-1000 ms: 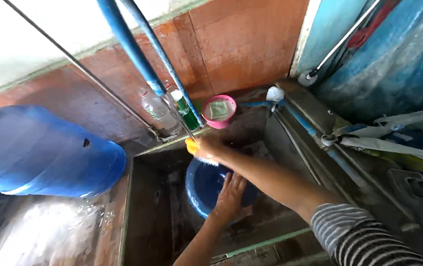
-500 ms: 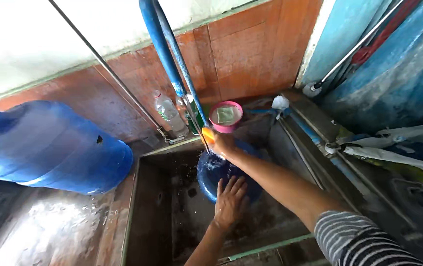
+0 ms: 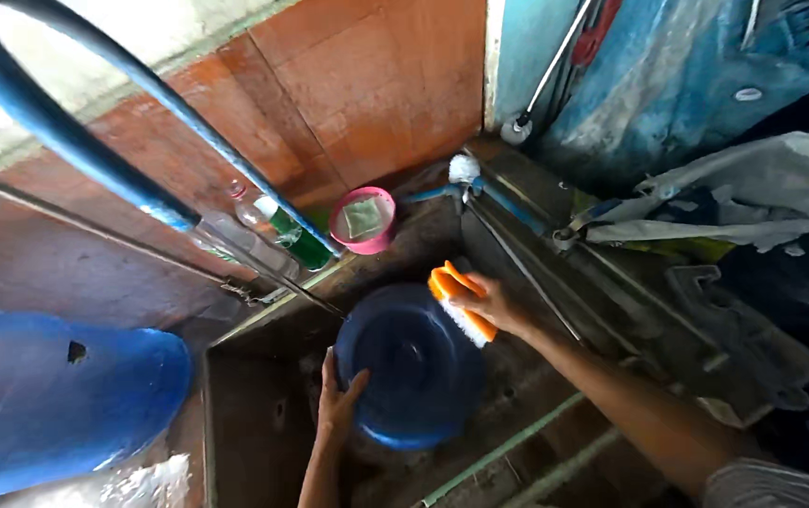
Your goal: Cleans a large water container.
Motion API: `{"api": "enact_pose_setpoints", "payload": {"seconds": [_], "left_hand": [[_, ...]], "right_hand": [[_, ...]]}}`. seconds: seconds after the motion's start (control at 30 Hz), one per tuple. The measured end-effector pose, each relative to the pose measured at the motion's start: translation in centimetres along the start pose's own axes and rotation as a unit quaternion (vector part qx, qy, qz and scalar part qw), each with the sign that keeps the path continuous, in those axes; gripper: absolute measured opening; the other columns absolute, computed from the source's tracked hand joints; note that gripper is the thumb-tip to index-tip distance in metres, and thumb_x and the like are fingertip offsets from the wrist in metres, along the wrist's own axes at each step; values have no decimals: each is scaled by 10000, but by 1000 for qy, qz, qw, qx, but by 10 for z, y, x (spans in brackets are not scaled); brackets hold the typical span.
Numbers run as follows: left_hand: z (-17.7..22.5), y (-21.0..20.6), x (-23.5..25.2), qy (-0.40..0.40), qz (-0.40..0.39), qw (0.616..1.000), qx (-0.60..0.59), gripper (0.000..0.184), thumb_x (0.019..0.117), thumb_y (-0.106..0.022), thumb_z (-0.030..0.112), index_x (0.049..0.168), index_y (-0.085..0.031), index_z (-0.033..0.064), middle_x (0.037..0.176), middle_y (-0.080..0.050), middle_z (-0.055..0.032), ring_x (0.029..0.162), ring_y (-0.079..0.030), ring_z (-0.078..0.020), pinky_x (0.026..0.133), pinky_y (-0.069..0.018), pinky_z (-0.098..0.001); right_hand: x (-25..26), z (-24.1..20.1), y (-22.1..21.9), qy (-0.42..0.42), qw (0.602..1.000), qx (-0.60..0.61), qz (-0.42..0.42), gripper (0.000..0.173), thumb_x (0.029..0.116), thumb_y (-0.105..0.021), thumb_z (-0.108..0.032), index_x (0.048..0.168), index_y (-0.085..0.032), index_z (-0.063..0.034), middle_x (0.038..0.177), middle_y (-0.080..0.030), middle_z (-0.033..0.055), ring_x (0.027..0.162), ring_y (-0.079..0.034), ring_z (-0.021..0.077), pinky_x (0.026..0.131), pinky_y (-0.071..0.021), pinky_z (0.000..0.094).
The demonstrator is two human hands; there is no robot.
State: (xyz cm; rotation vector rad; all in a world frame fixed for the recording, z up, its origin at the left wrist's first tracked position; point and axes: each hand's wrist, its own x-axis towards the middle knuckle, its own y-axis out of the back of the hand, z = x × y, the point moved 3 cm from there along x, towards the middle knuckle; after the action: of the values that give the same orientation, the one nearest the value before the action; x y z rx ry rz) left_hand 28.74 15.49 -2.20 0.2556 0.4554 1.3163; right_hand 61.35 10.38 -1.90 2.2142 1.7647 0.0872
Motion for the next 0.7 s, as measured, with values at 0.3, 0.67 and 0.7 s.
{"api": "enact_pose_setpoints", "payload": {"seconds": [0.3,0.67,0.7], "left_hand": [[61,-10,87,-3,73,902,426,538,1119,-352,365,1297,-643,-52,1280,-642,-312,1264,-571,-489,1092,-355,-663],[60,-19,100,22,199,930,308,494,1026,-581,302,1342,-582,-78,1429,-488,-363,1383,-423,-509,1155,-273,-628],[59,-22,93,-1,181,932,315,441,1019,-571,267,1298,-618,-72,1368,-545,-346,1347,-462,-497,1144,-278,-638]], "right_hand": [[34,-61,-69,64,981,-63,-173,532,945,-738,-347,1334,-614,-5,1191,-687,233,1124,-661,352,1006,-491,543],[52,-38,-112,2,990,63,-122,557,955,-729,-331,1381,-593,1,1252,-677,229,1172,-655,317,1054,-484,481],[53,-41,-111,-2,990,65,-129,541,960,-725,-325,1376,-600,-1,1256,-676,230,1176,-652,318,1057,-482,481]]}}
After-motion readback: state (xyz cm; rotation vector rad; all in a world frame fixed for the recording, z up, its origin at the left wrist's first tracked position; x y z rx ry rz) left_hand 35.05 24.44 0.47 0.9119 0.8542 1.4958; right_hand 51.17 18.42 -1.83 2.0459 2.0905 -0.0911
